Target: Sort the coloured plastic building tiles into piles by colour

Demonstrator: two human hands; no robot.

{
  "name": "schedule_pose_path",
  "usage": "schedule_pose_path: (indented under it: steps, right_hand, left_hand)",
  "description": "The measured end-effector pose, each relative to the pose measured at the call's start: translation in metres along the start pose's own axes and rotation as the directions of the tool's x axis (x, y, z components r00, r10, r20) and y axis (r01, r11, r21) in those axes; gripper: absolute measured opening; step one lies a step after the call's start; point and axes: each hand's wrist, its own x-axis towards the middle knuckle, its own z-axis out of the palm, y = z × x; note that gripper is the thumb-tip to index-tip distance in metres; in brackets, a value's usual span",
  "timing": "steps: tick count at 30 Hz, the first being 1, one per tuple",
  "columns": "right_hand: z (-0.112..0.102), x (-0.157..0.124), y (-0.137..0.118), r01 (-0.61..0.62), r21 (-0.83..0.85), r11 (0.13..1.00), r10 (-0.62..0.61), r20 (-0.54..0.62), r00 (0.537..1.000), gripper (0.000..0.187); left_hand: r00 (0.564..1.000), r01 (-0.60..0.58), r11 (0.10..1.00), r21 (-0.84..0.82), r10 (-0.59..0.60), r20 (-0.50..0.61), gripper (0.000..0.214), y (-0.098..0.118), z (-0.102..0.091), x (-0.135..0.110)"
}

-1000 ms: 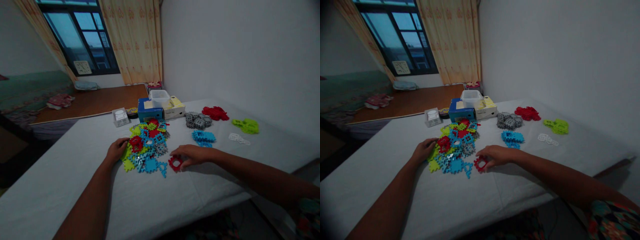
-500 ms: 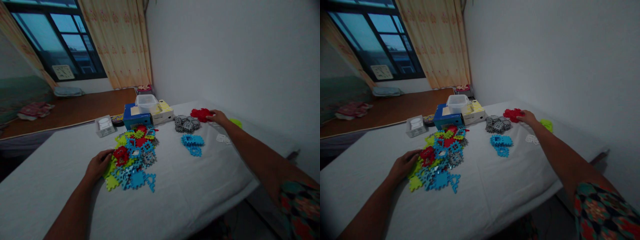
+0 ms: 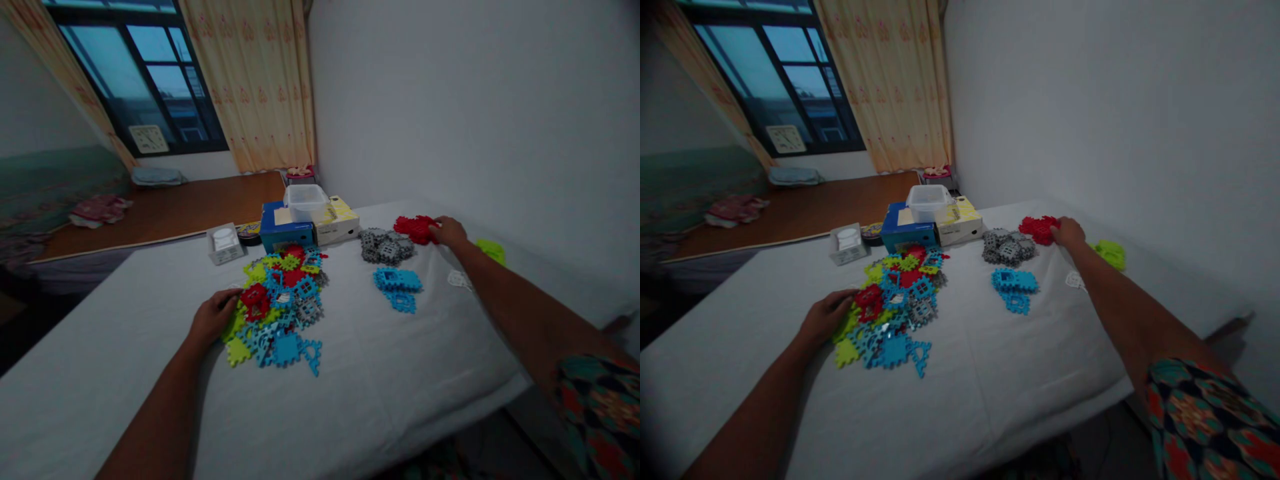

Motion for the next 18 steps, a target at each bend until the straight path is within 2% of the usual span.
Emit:
schedule_pose_path:
  steps: [2,4,5,7,9,10,12,15,18]
  right_hand:
    - [0.007,-0.003,-0.026,0.075,0.018,0.997,-0.076,0.074,0.994,0.025]
    - [0.017,-0.019,-0.061,0.223,0.104,0.969,-0.240,0.196,0.951,0.020]
    - [0.023,-0.033,-0.082,0.321,0.178,0.930,-0.359,0.263,0.895,0.021]
    - [0.036,-0.069,-0.124,0.463,0.353,0.813,-0.571,0.335,0.749,0.022]
    - [0.048,-0.107,-0.162,0.541,0.467,0.699,-0.711,0.371,0.598,0.025]
    - [0.054,-0.124,-0.177,0.573,0.485,0.660,-0.748,0.360,0.557,0.029]
    - [0.065,-0.148,-0.201,0.610,0.488,0.625,-0.779,0.336,0.530,0.038]
    - [0.077,-0.160,-0.220,0.602,0.465,0.650,-0.758,0.333,0.561,0.048]
    - [0.080,-0.161,-0.225,0.578,0.446,0.683,-0.727,0.345,0.594,0.044]
  left_hand:
    - [1.000,-0.013,1.000,0.004,0.013,0.009,0.050,0.001,0.000,0.000]
    - [1.000,-0.018,1.000,0.012,0.018,0.013,0.050,0.001,0.001,0.000]
    - [1.000,-0.020,1.000,0.016,0.020,0.010,0.050,0.001,0.001,0.000]
    - [0.999,-0.033,0.999,0.018,0.033,0.008,0.050,0.000,0.002,0.000]
    - [0.999,-0.050,0.999,0.008,0.050,0.012,0.049,-0.001,0.003,0.000]
    - [0.998,-0.055,0.998,0.000,0.055,0.015,0.049,-0.001,0.003,0.000]
    - [0.999,-0.053,0.998,-0.014,0.053,0.011,0.047,-0.002,0.004,0.000]
    - [0.998,-0.062,0.998,-0.018,0.062,0.008,0.047,-0.003,0.004,0.000]
    - [0.996,-0.086,0.996,-0.014,0.086,0.020,0.049,-0.006,0.005,0.002]
